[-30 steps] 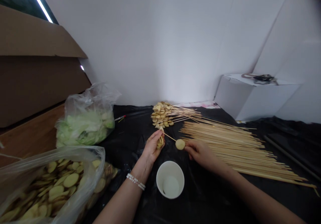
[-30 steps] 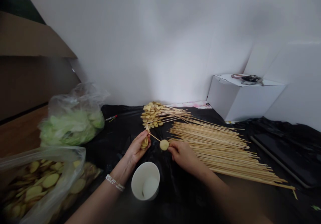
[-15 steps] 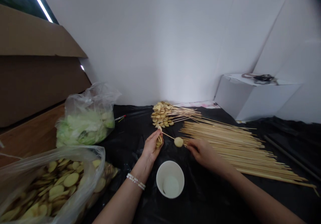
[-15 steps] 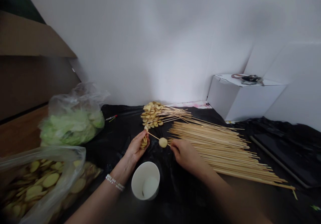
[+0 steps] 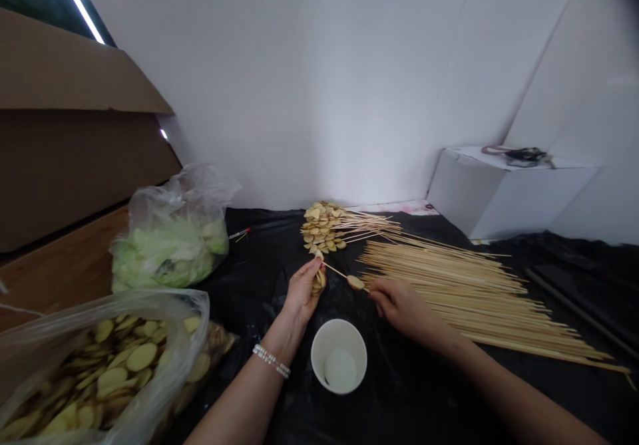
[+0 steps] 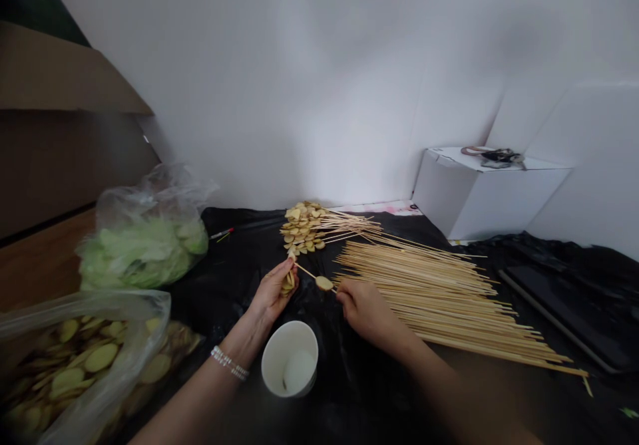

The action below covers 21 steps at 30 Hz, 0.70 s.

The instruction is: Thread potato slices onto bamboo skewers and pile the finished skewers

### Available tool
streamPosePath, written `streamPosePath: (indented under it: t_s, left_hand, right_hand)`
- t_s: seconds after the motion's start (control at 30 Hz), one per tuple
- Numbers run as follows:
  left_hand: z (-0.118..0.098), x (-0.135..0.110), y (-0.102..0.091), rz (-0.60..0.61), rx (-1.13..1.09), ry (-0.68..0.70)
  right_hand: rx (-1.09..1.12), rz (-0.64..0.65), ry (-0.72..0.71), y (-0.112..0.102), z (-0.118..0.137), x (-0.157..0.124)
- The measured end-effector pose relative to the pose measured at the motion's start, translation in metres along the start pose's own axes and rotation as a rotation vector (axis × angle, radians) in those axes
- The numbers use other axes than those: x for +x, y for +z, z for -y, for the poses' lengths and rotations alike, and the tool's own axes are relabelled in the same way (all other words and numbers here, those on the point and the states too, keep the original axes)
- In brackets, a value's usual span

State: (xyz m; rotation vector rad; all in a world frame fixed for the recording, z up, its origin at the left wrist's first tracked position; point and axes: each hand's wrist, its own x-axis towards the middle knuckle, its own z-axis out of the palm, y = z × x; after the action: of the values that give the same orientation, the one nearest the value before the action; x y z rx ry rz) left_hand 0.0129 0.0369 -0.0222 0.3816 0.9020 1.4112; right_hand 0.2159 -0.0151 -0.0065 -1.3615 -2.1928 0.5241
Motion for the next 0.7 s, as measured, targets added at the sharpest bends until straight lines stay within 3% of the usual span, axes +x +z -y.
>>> streamPosePath:
  t_s: [0.23,0.5,0.7]
  left_hand:
    - [0.0009,-0.0005,0.0001,0.013,-0.002,0.003]
    - [0.0017,0.0004,-0.0004,0.006,0.013,0.006]
    - [0.0018,-0.0016,0.0009,0.028,0.015,-0.004]
  right_hand:
    - [-0.192,-0.088,0.002,0.0092,-0.0023,-0.0051]
    - [0.016,0.003,0.029,0.0042,0.0031,-0.0019]
    - [-0.178,-0.101,-0.009,0.0109,-0.0034,-0.0036]
